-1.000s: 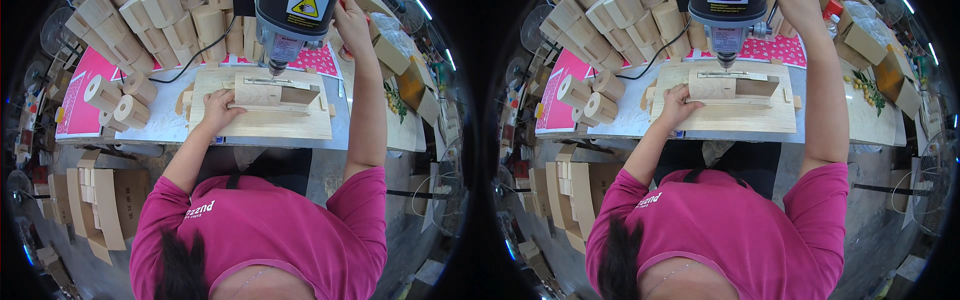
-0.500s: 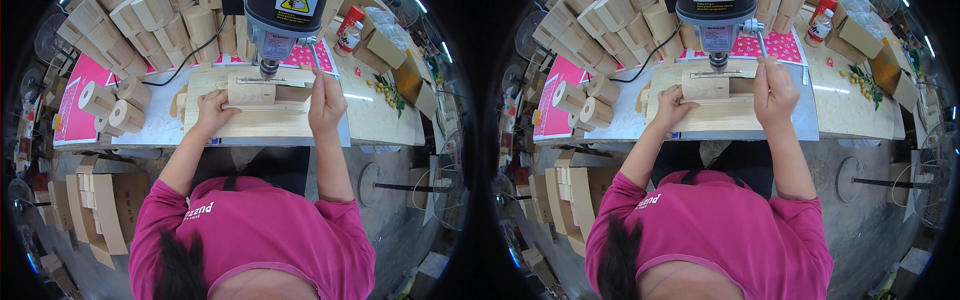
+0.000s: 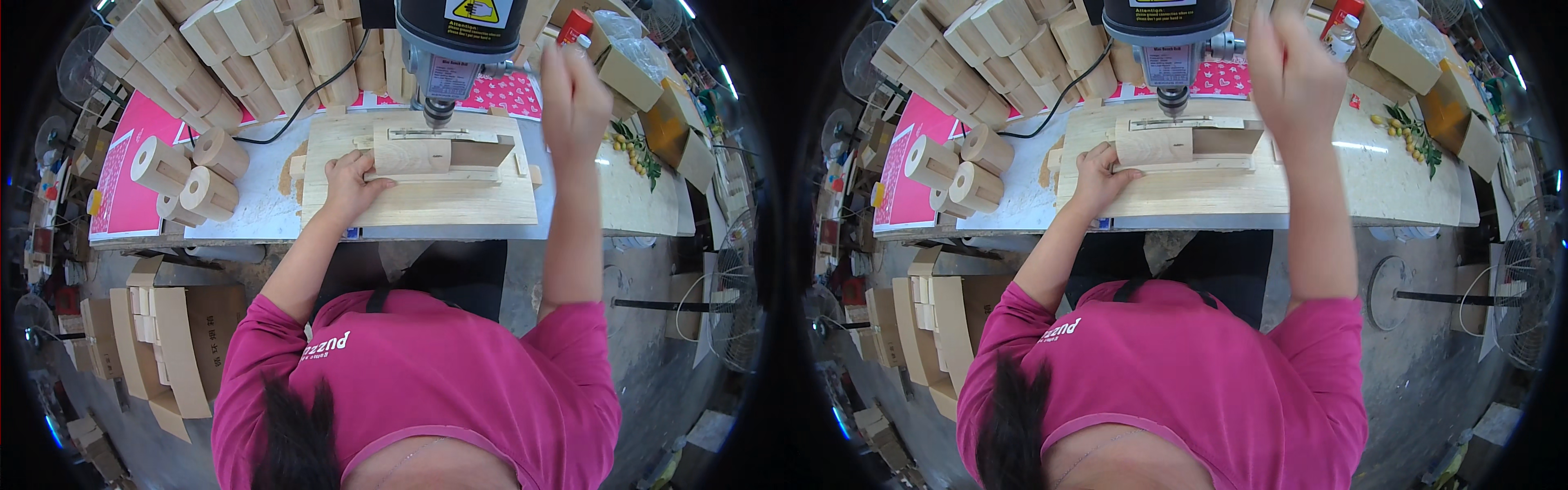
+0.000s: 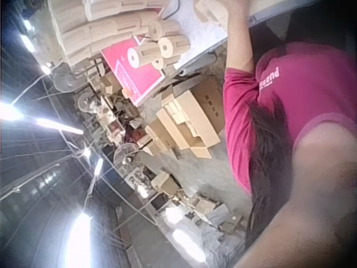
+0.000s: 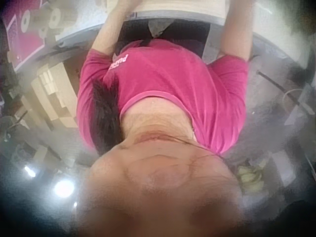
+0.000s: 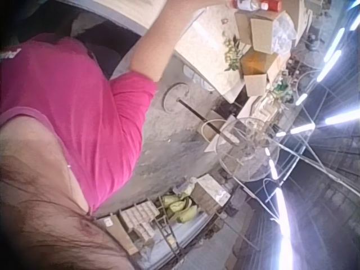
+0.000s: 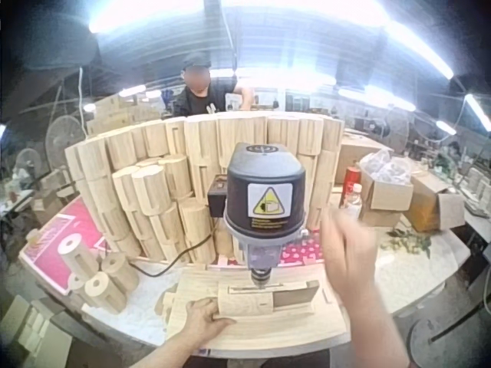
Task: Drilling holes into cylindrical wood blocks using a stationary machine and then packing them into a box.
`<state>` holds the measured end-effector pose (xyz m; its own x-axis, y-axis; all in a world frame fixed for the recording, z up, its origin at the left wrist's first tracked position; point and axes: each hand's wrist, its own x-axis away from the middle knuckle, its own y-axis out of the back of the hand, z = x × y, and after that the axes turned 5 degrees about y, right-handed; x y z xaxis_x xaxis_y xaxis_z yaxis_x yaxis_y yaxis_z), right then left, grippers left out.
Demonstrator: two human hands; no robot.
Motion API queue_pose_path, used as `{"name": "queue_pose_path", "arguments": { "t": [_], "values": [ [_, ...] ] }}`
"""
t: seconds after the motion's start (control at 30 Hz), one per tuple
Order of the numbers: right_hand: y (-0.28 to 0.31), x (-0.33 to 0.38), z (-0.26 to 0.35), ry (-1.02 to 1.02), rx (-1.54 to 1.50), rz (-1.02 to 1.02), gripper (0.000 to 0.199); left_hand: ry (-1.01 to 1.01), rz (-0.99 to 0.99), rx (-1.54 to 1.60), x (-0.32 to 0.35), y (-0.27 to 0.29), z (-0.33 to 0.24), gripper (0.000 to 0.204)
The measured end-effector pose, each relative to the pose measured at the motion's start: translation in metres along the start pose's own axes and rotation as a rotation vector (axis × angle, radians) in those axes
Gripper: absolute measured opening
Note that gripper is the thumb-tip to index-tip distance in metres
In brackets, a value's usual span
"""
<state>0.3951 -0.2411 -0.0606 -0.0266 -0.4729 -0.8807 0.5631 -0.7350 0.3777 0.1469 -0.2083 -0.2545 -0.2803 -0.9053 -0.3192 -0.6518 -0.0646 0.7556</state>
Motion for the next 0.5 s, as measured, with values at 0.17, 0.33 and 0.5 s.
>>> {"name": "queue_pose_path", "arguments": {
  "t": [0.17, 0.33, 0.5],
  "values": [
    [-0.038, -0.090, -0.055, -0.051, 0.132, 0.134, 0.032, -0.052, -0.030, 0.036, -0.010, -0.023, -0.026, 0.049],
    [-0.028, -0.077, -0.037, -0.033, 0.076, 0.140, 0.035, -0.019, 0.024, 0.037, -0.010, -0.022, -0.027, 0.053],
    [0.002, -0.005, -0.004, 0.074, 0.036, 0.053, 0.021, -0.014, 0.014, 0.058, -0.007, -0.019, -0.025, 0.053]
  ]
}}
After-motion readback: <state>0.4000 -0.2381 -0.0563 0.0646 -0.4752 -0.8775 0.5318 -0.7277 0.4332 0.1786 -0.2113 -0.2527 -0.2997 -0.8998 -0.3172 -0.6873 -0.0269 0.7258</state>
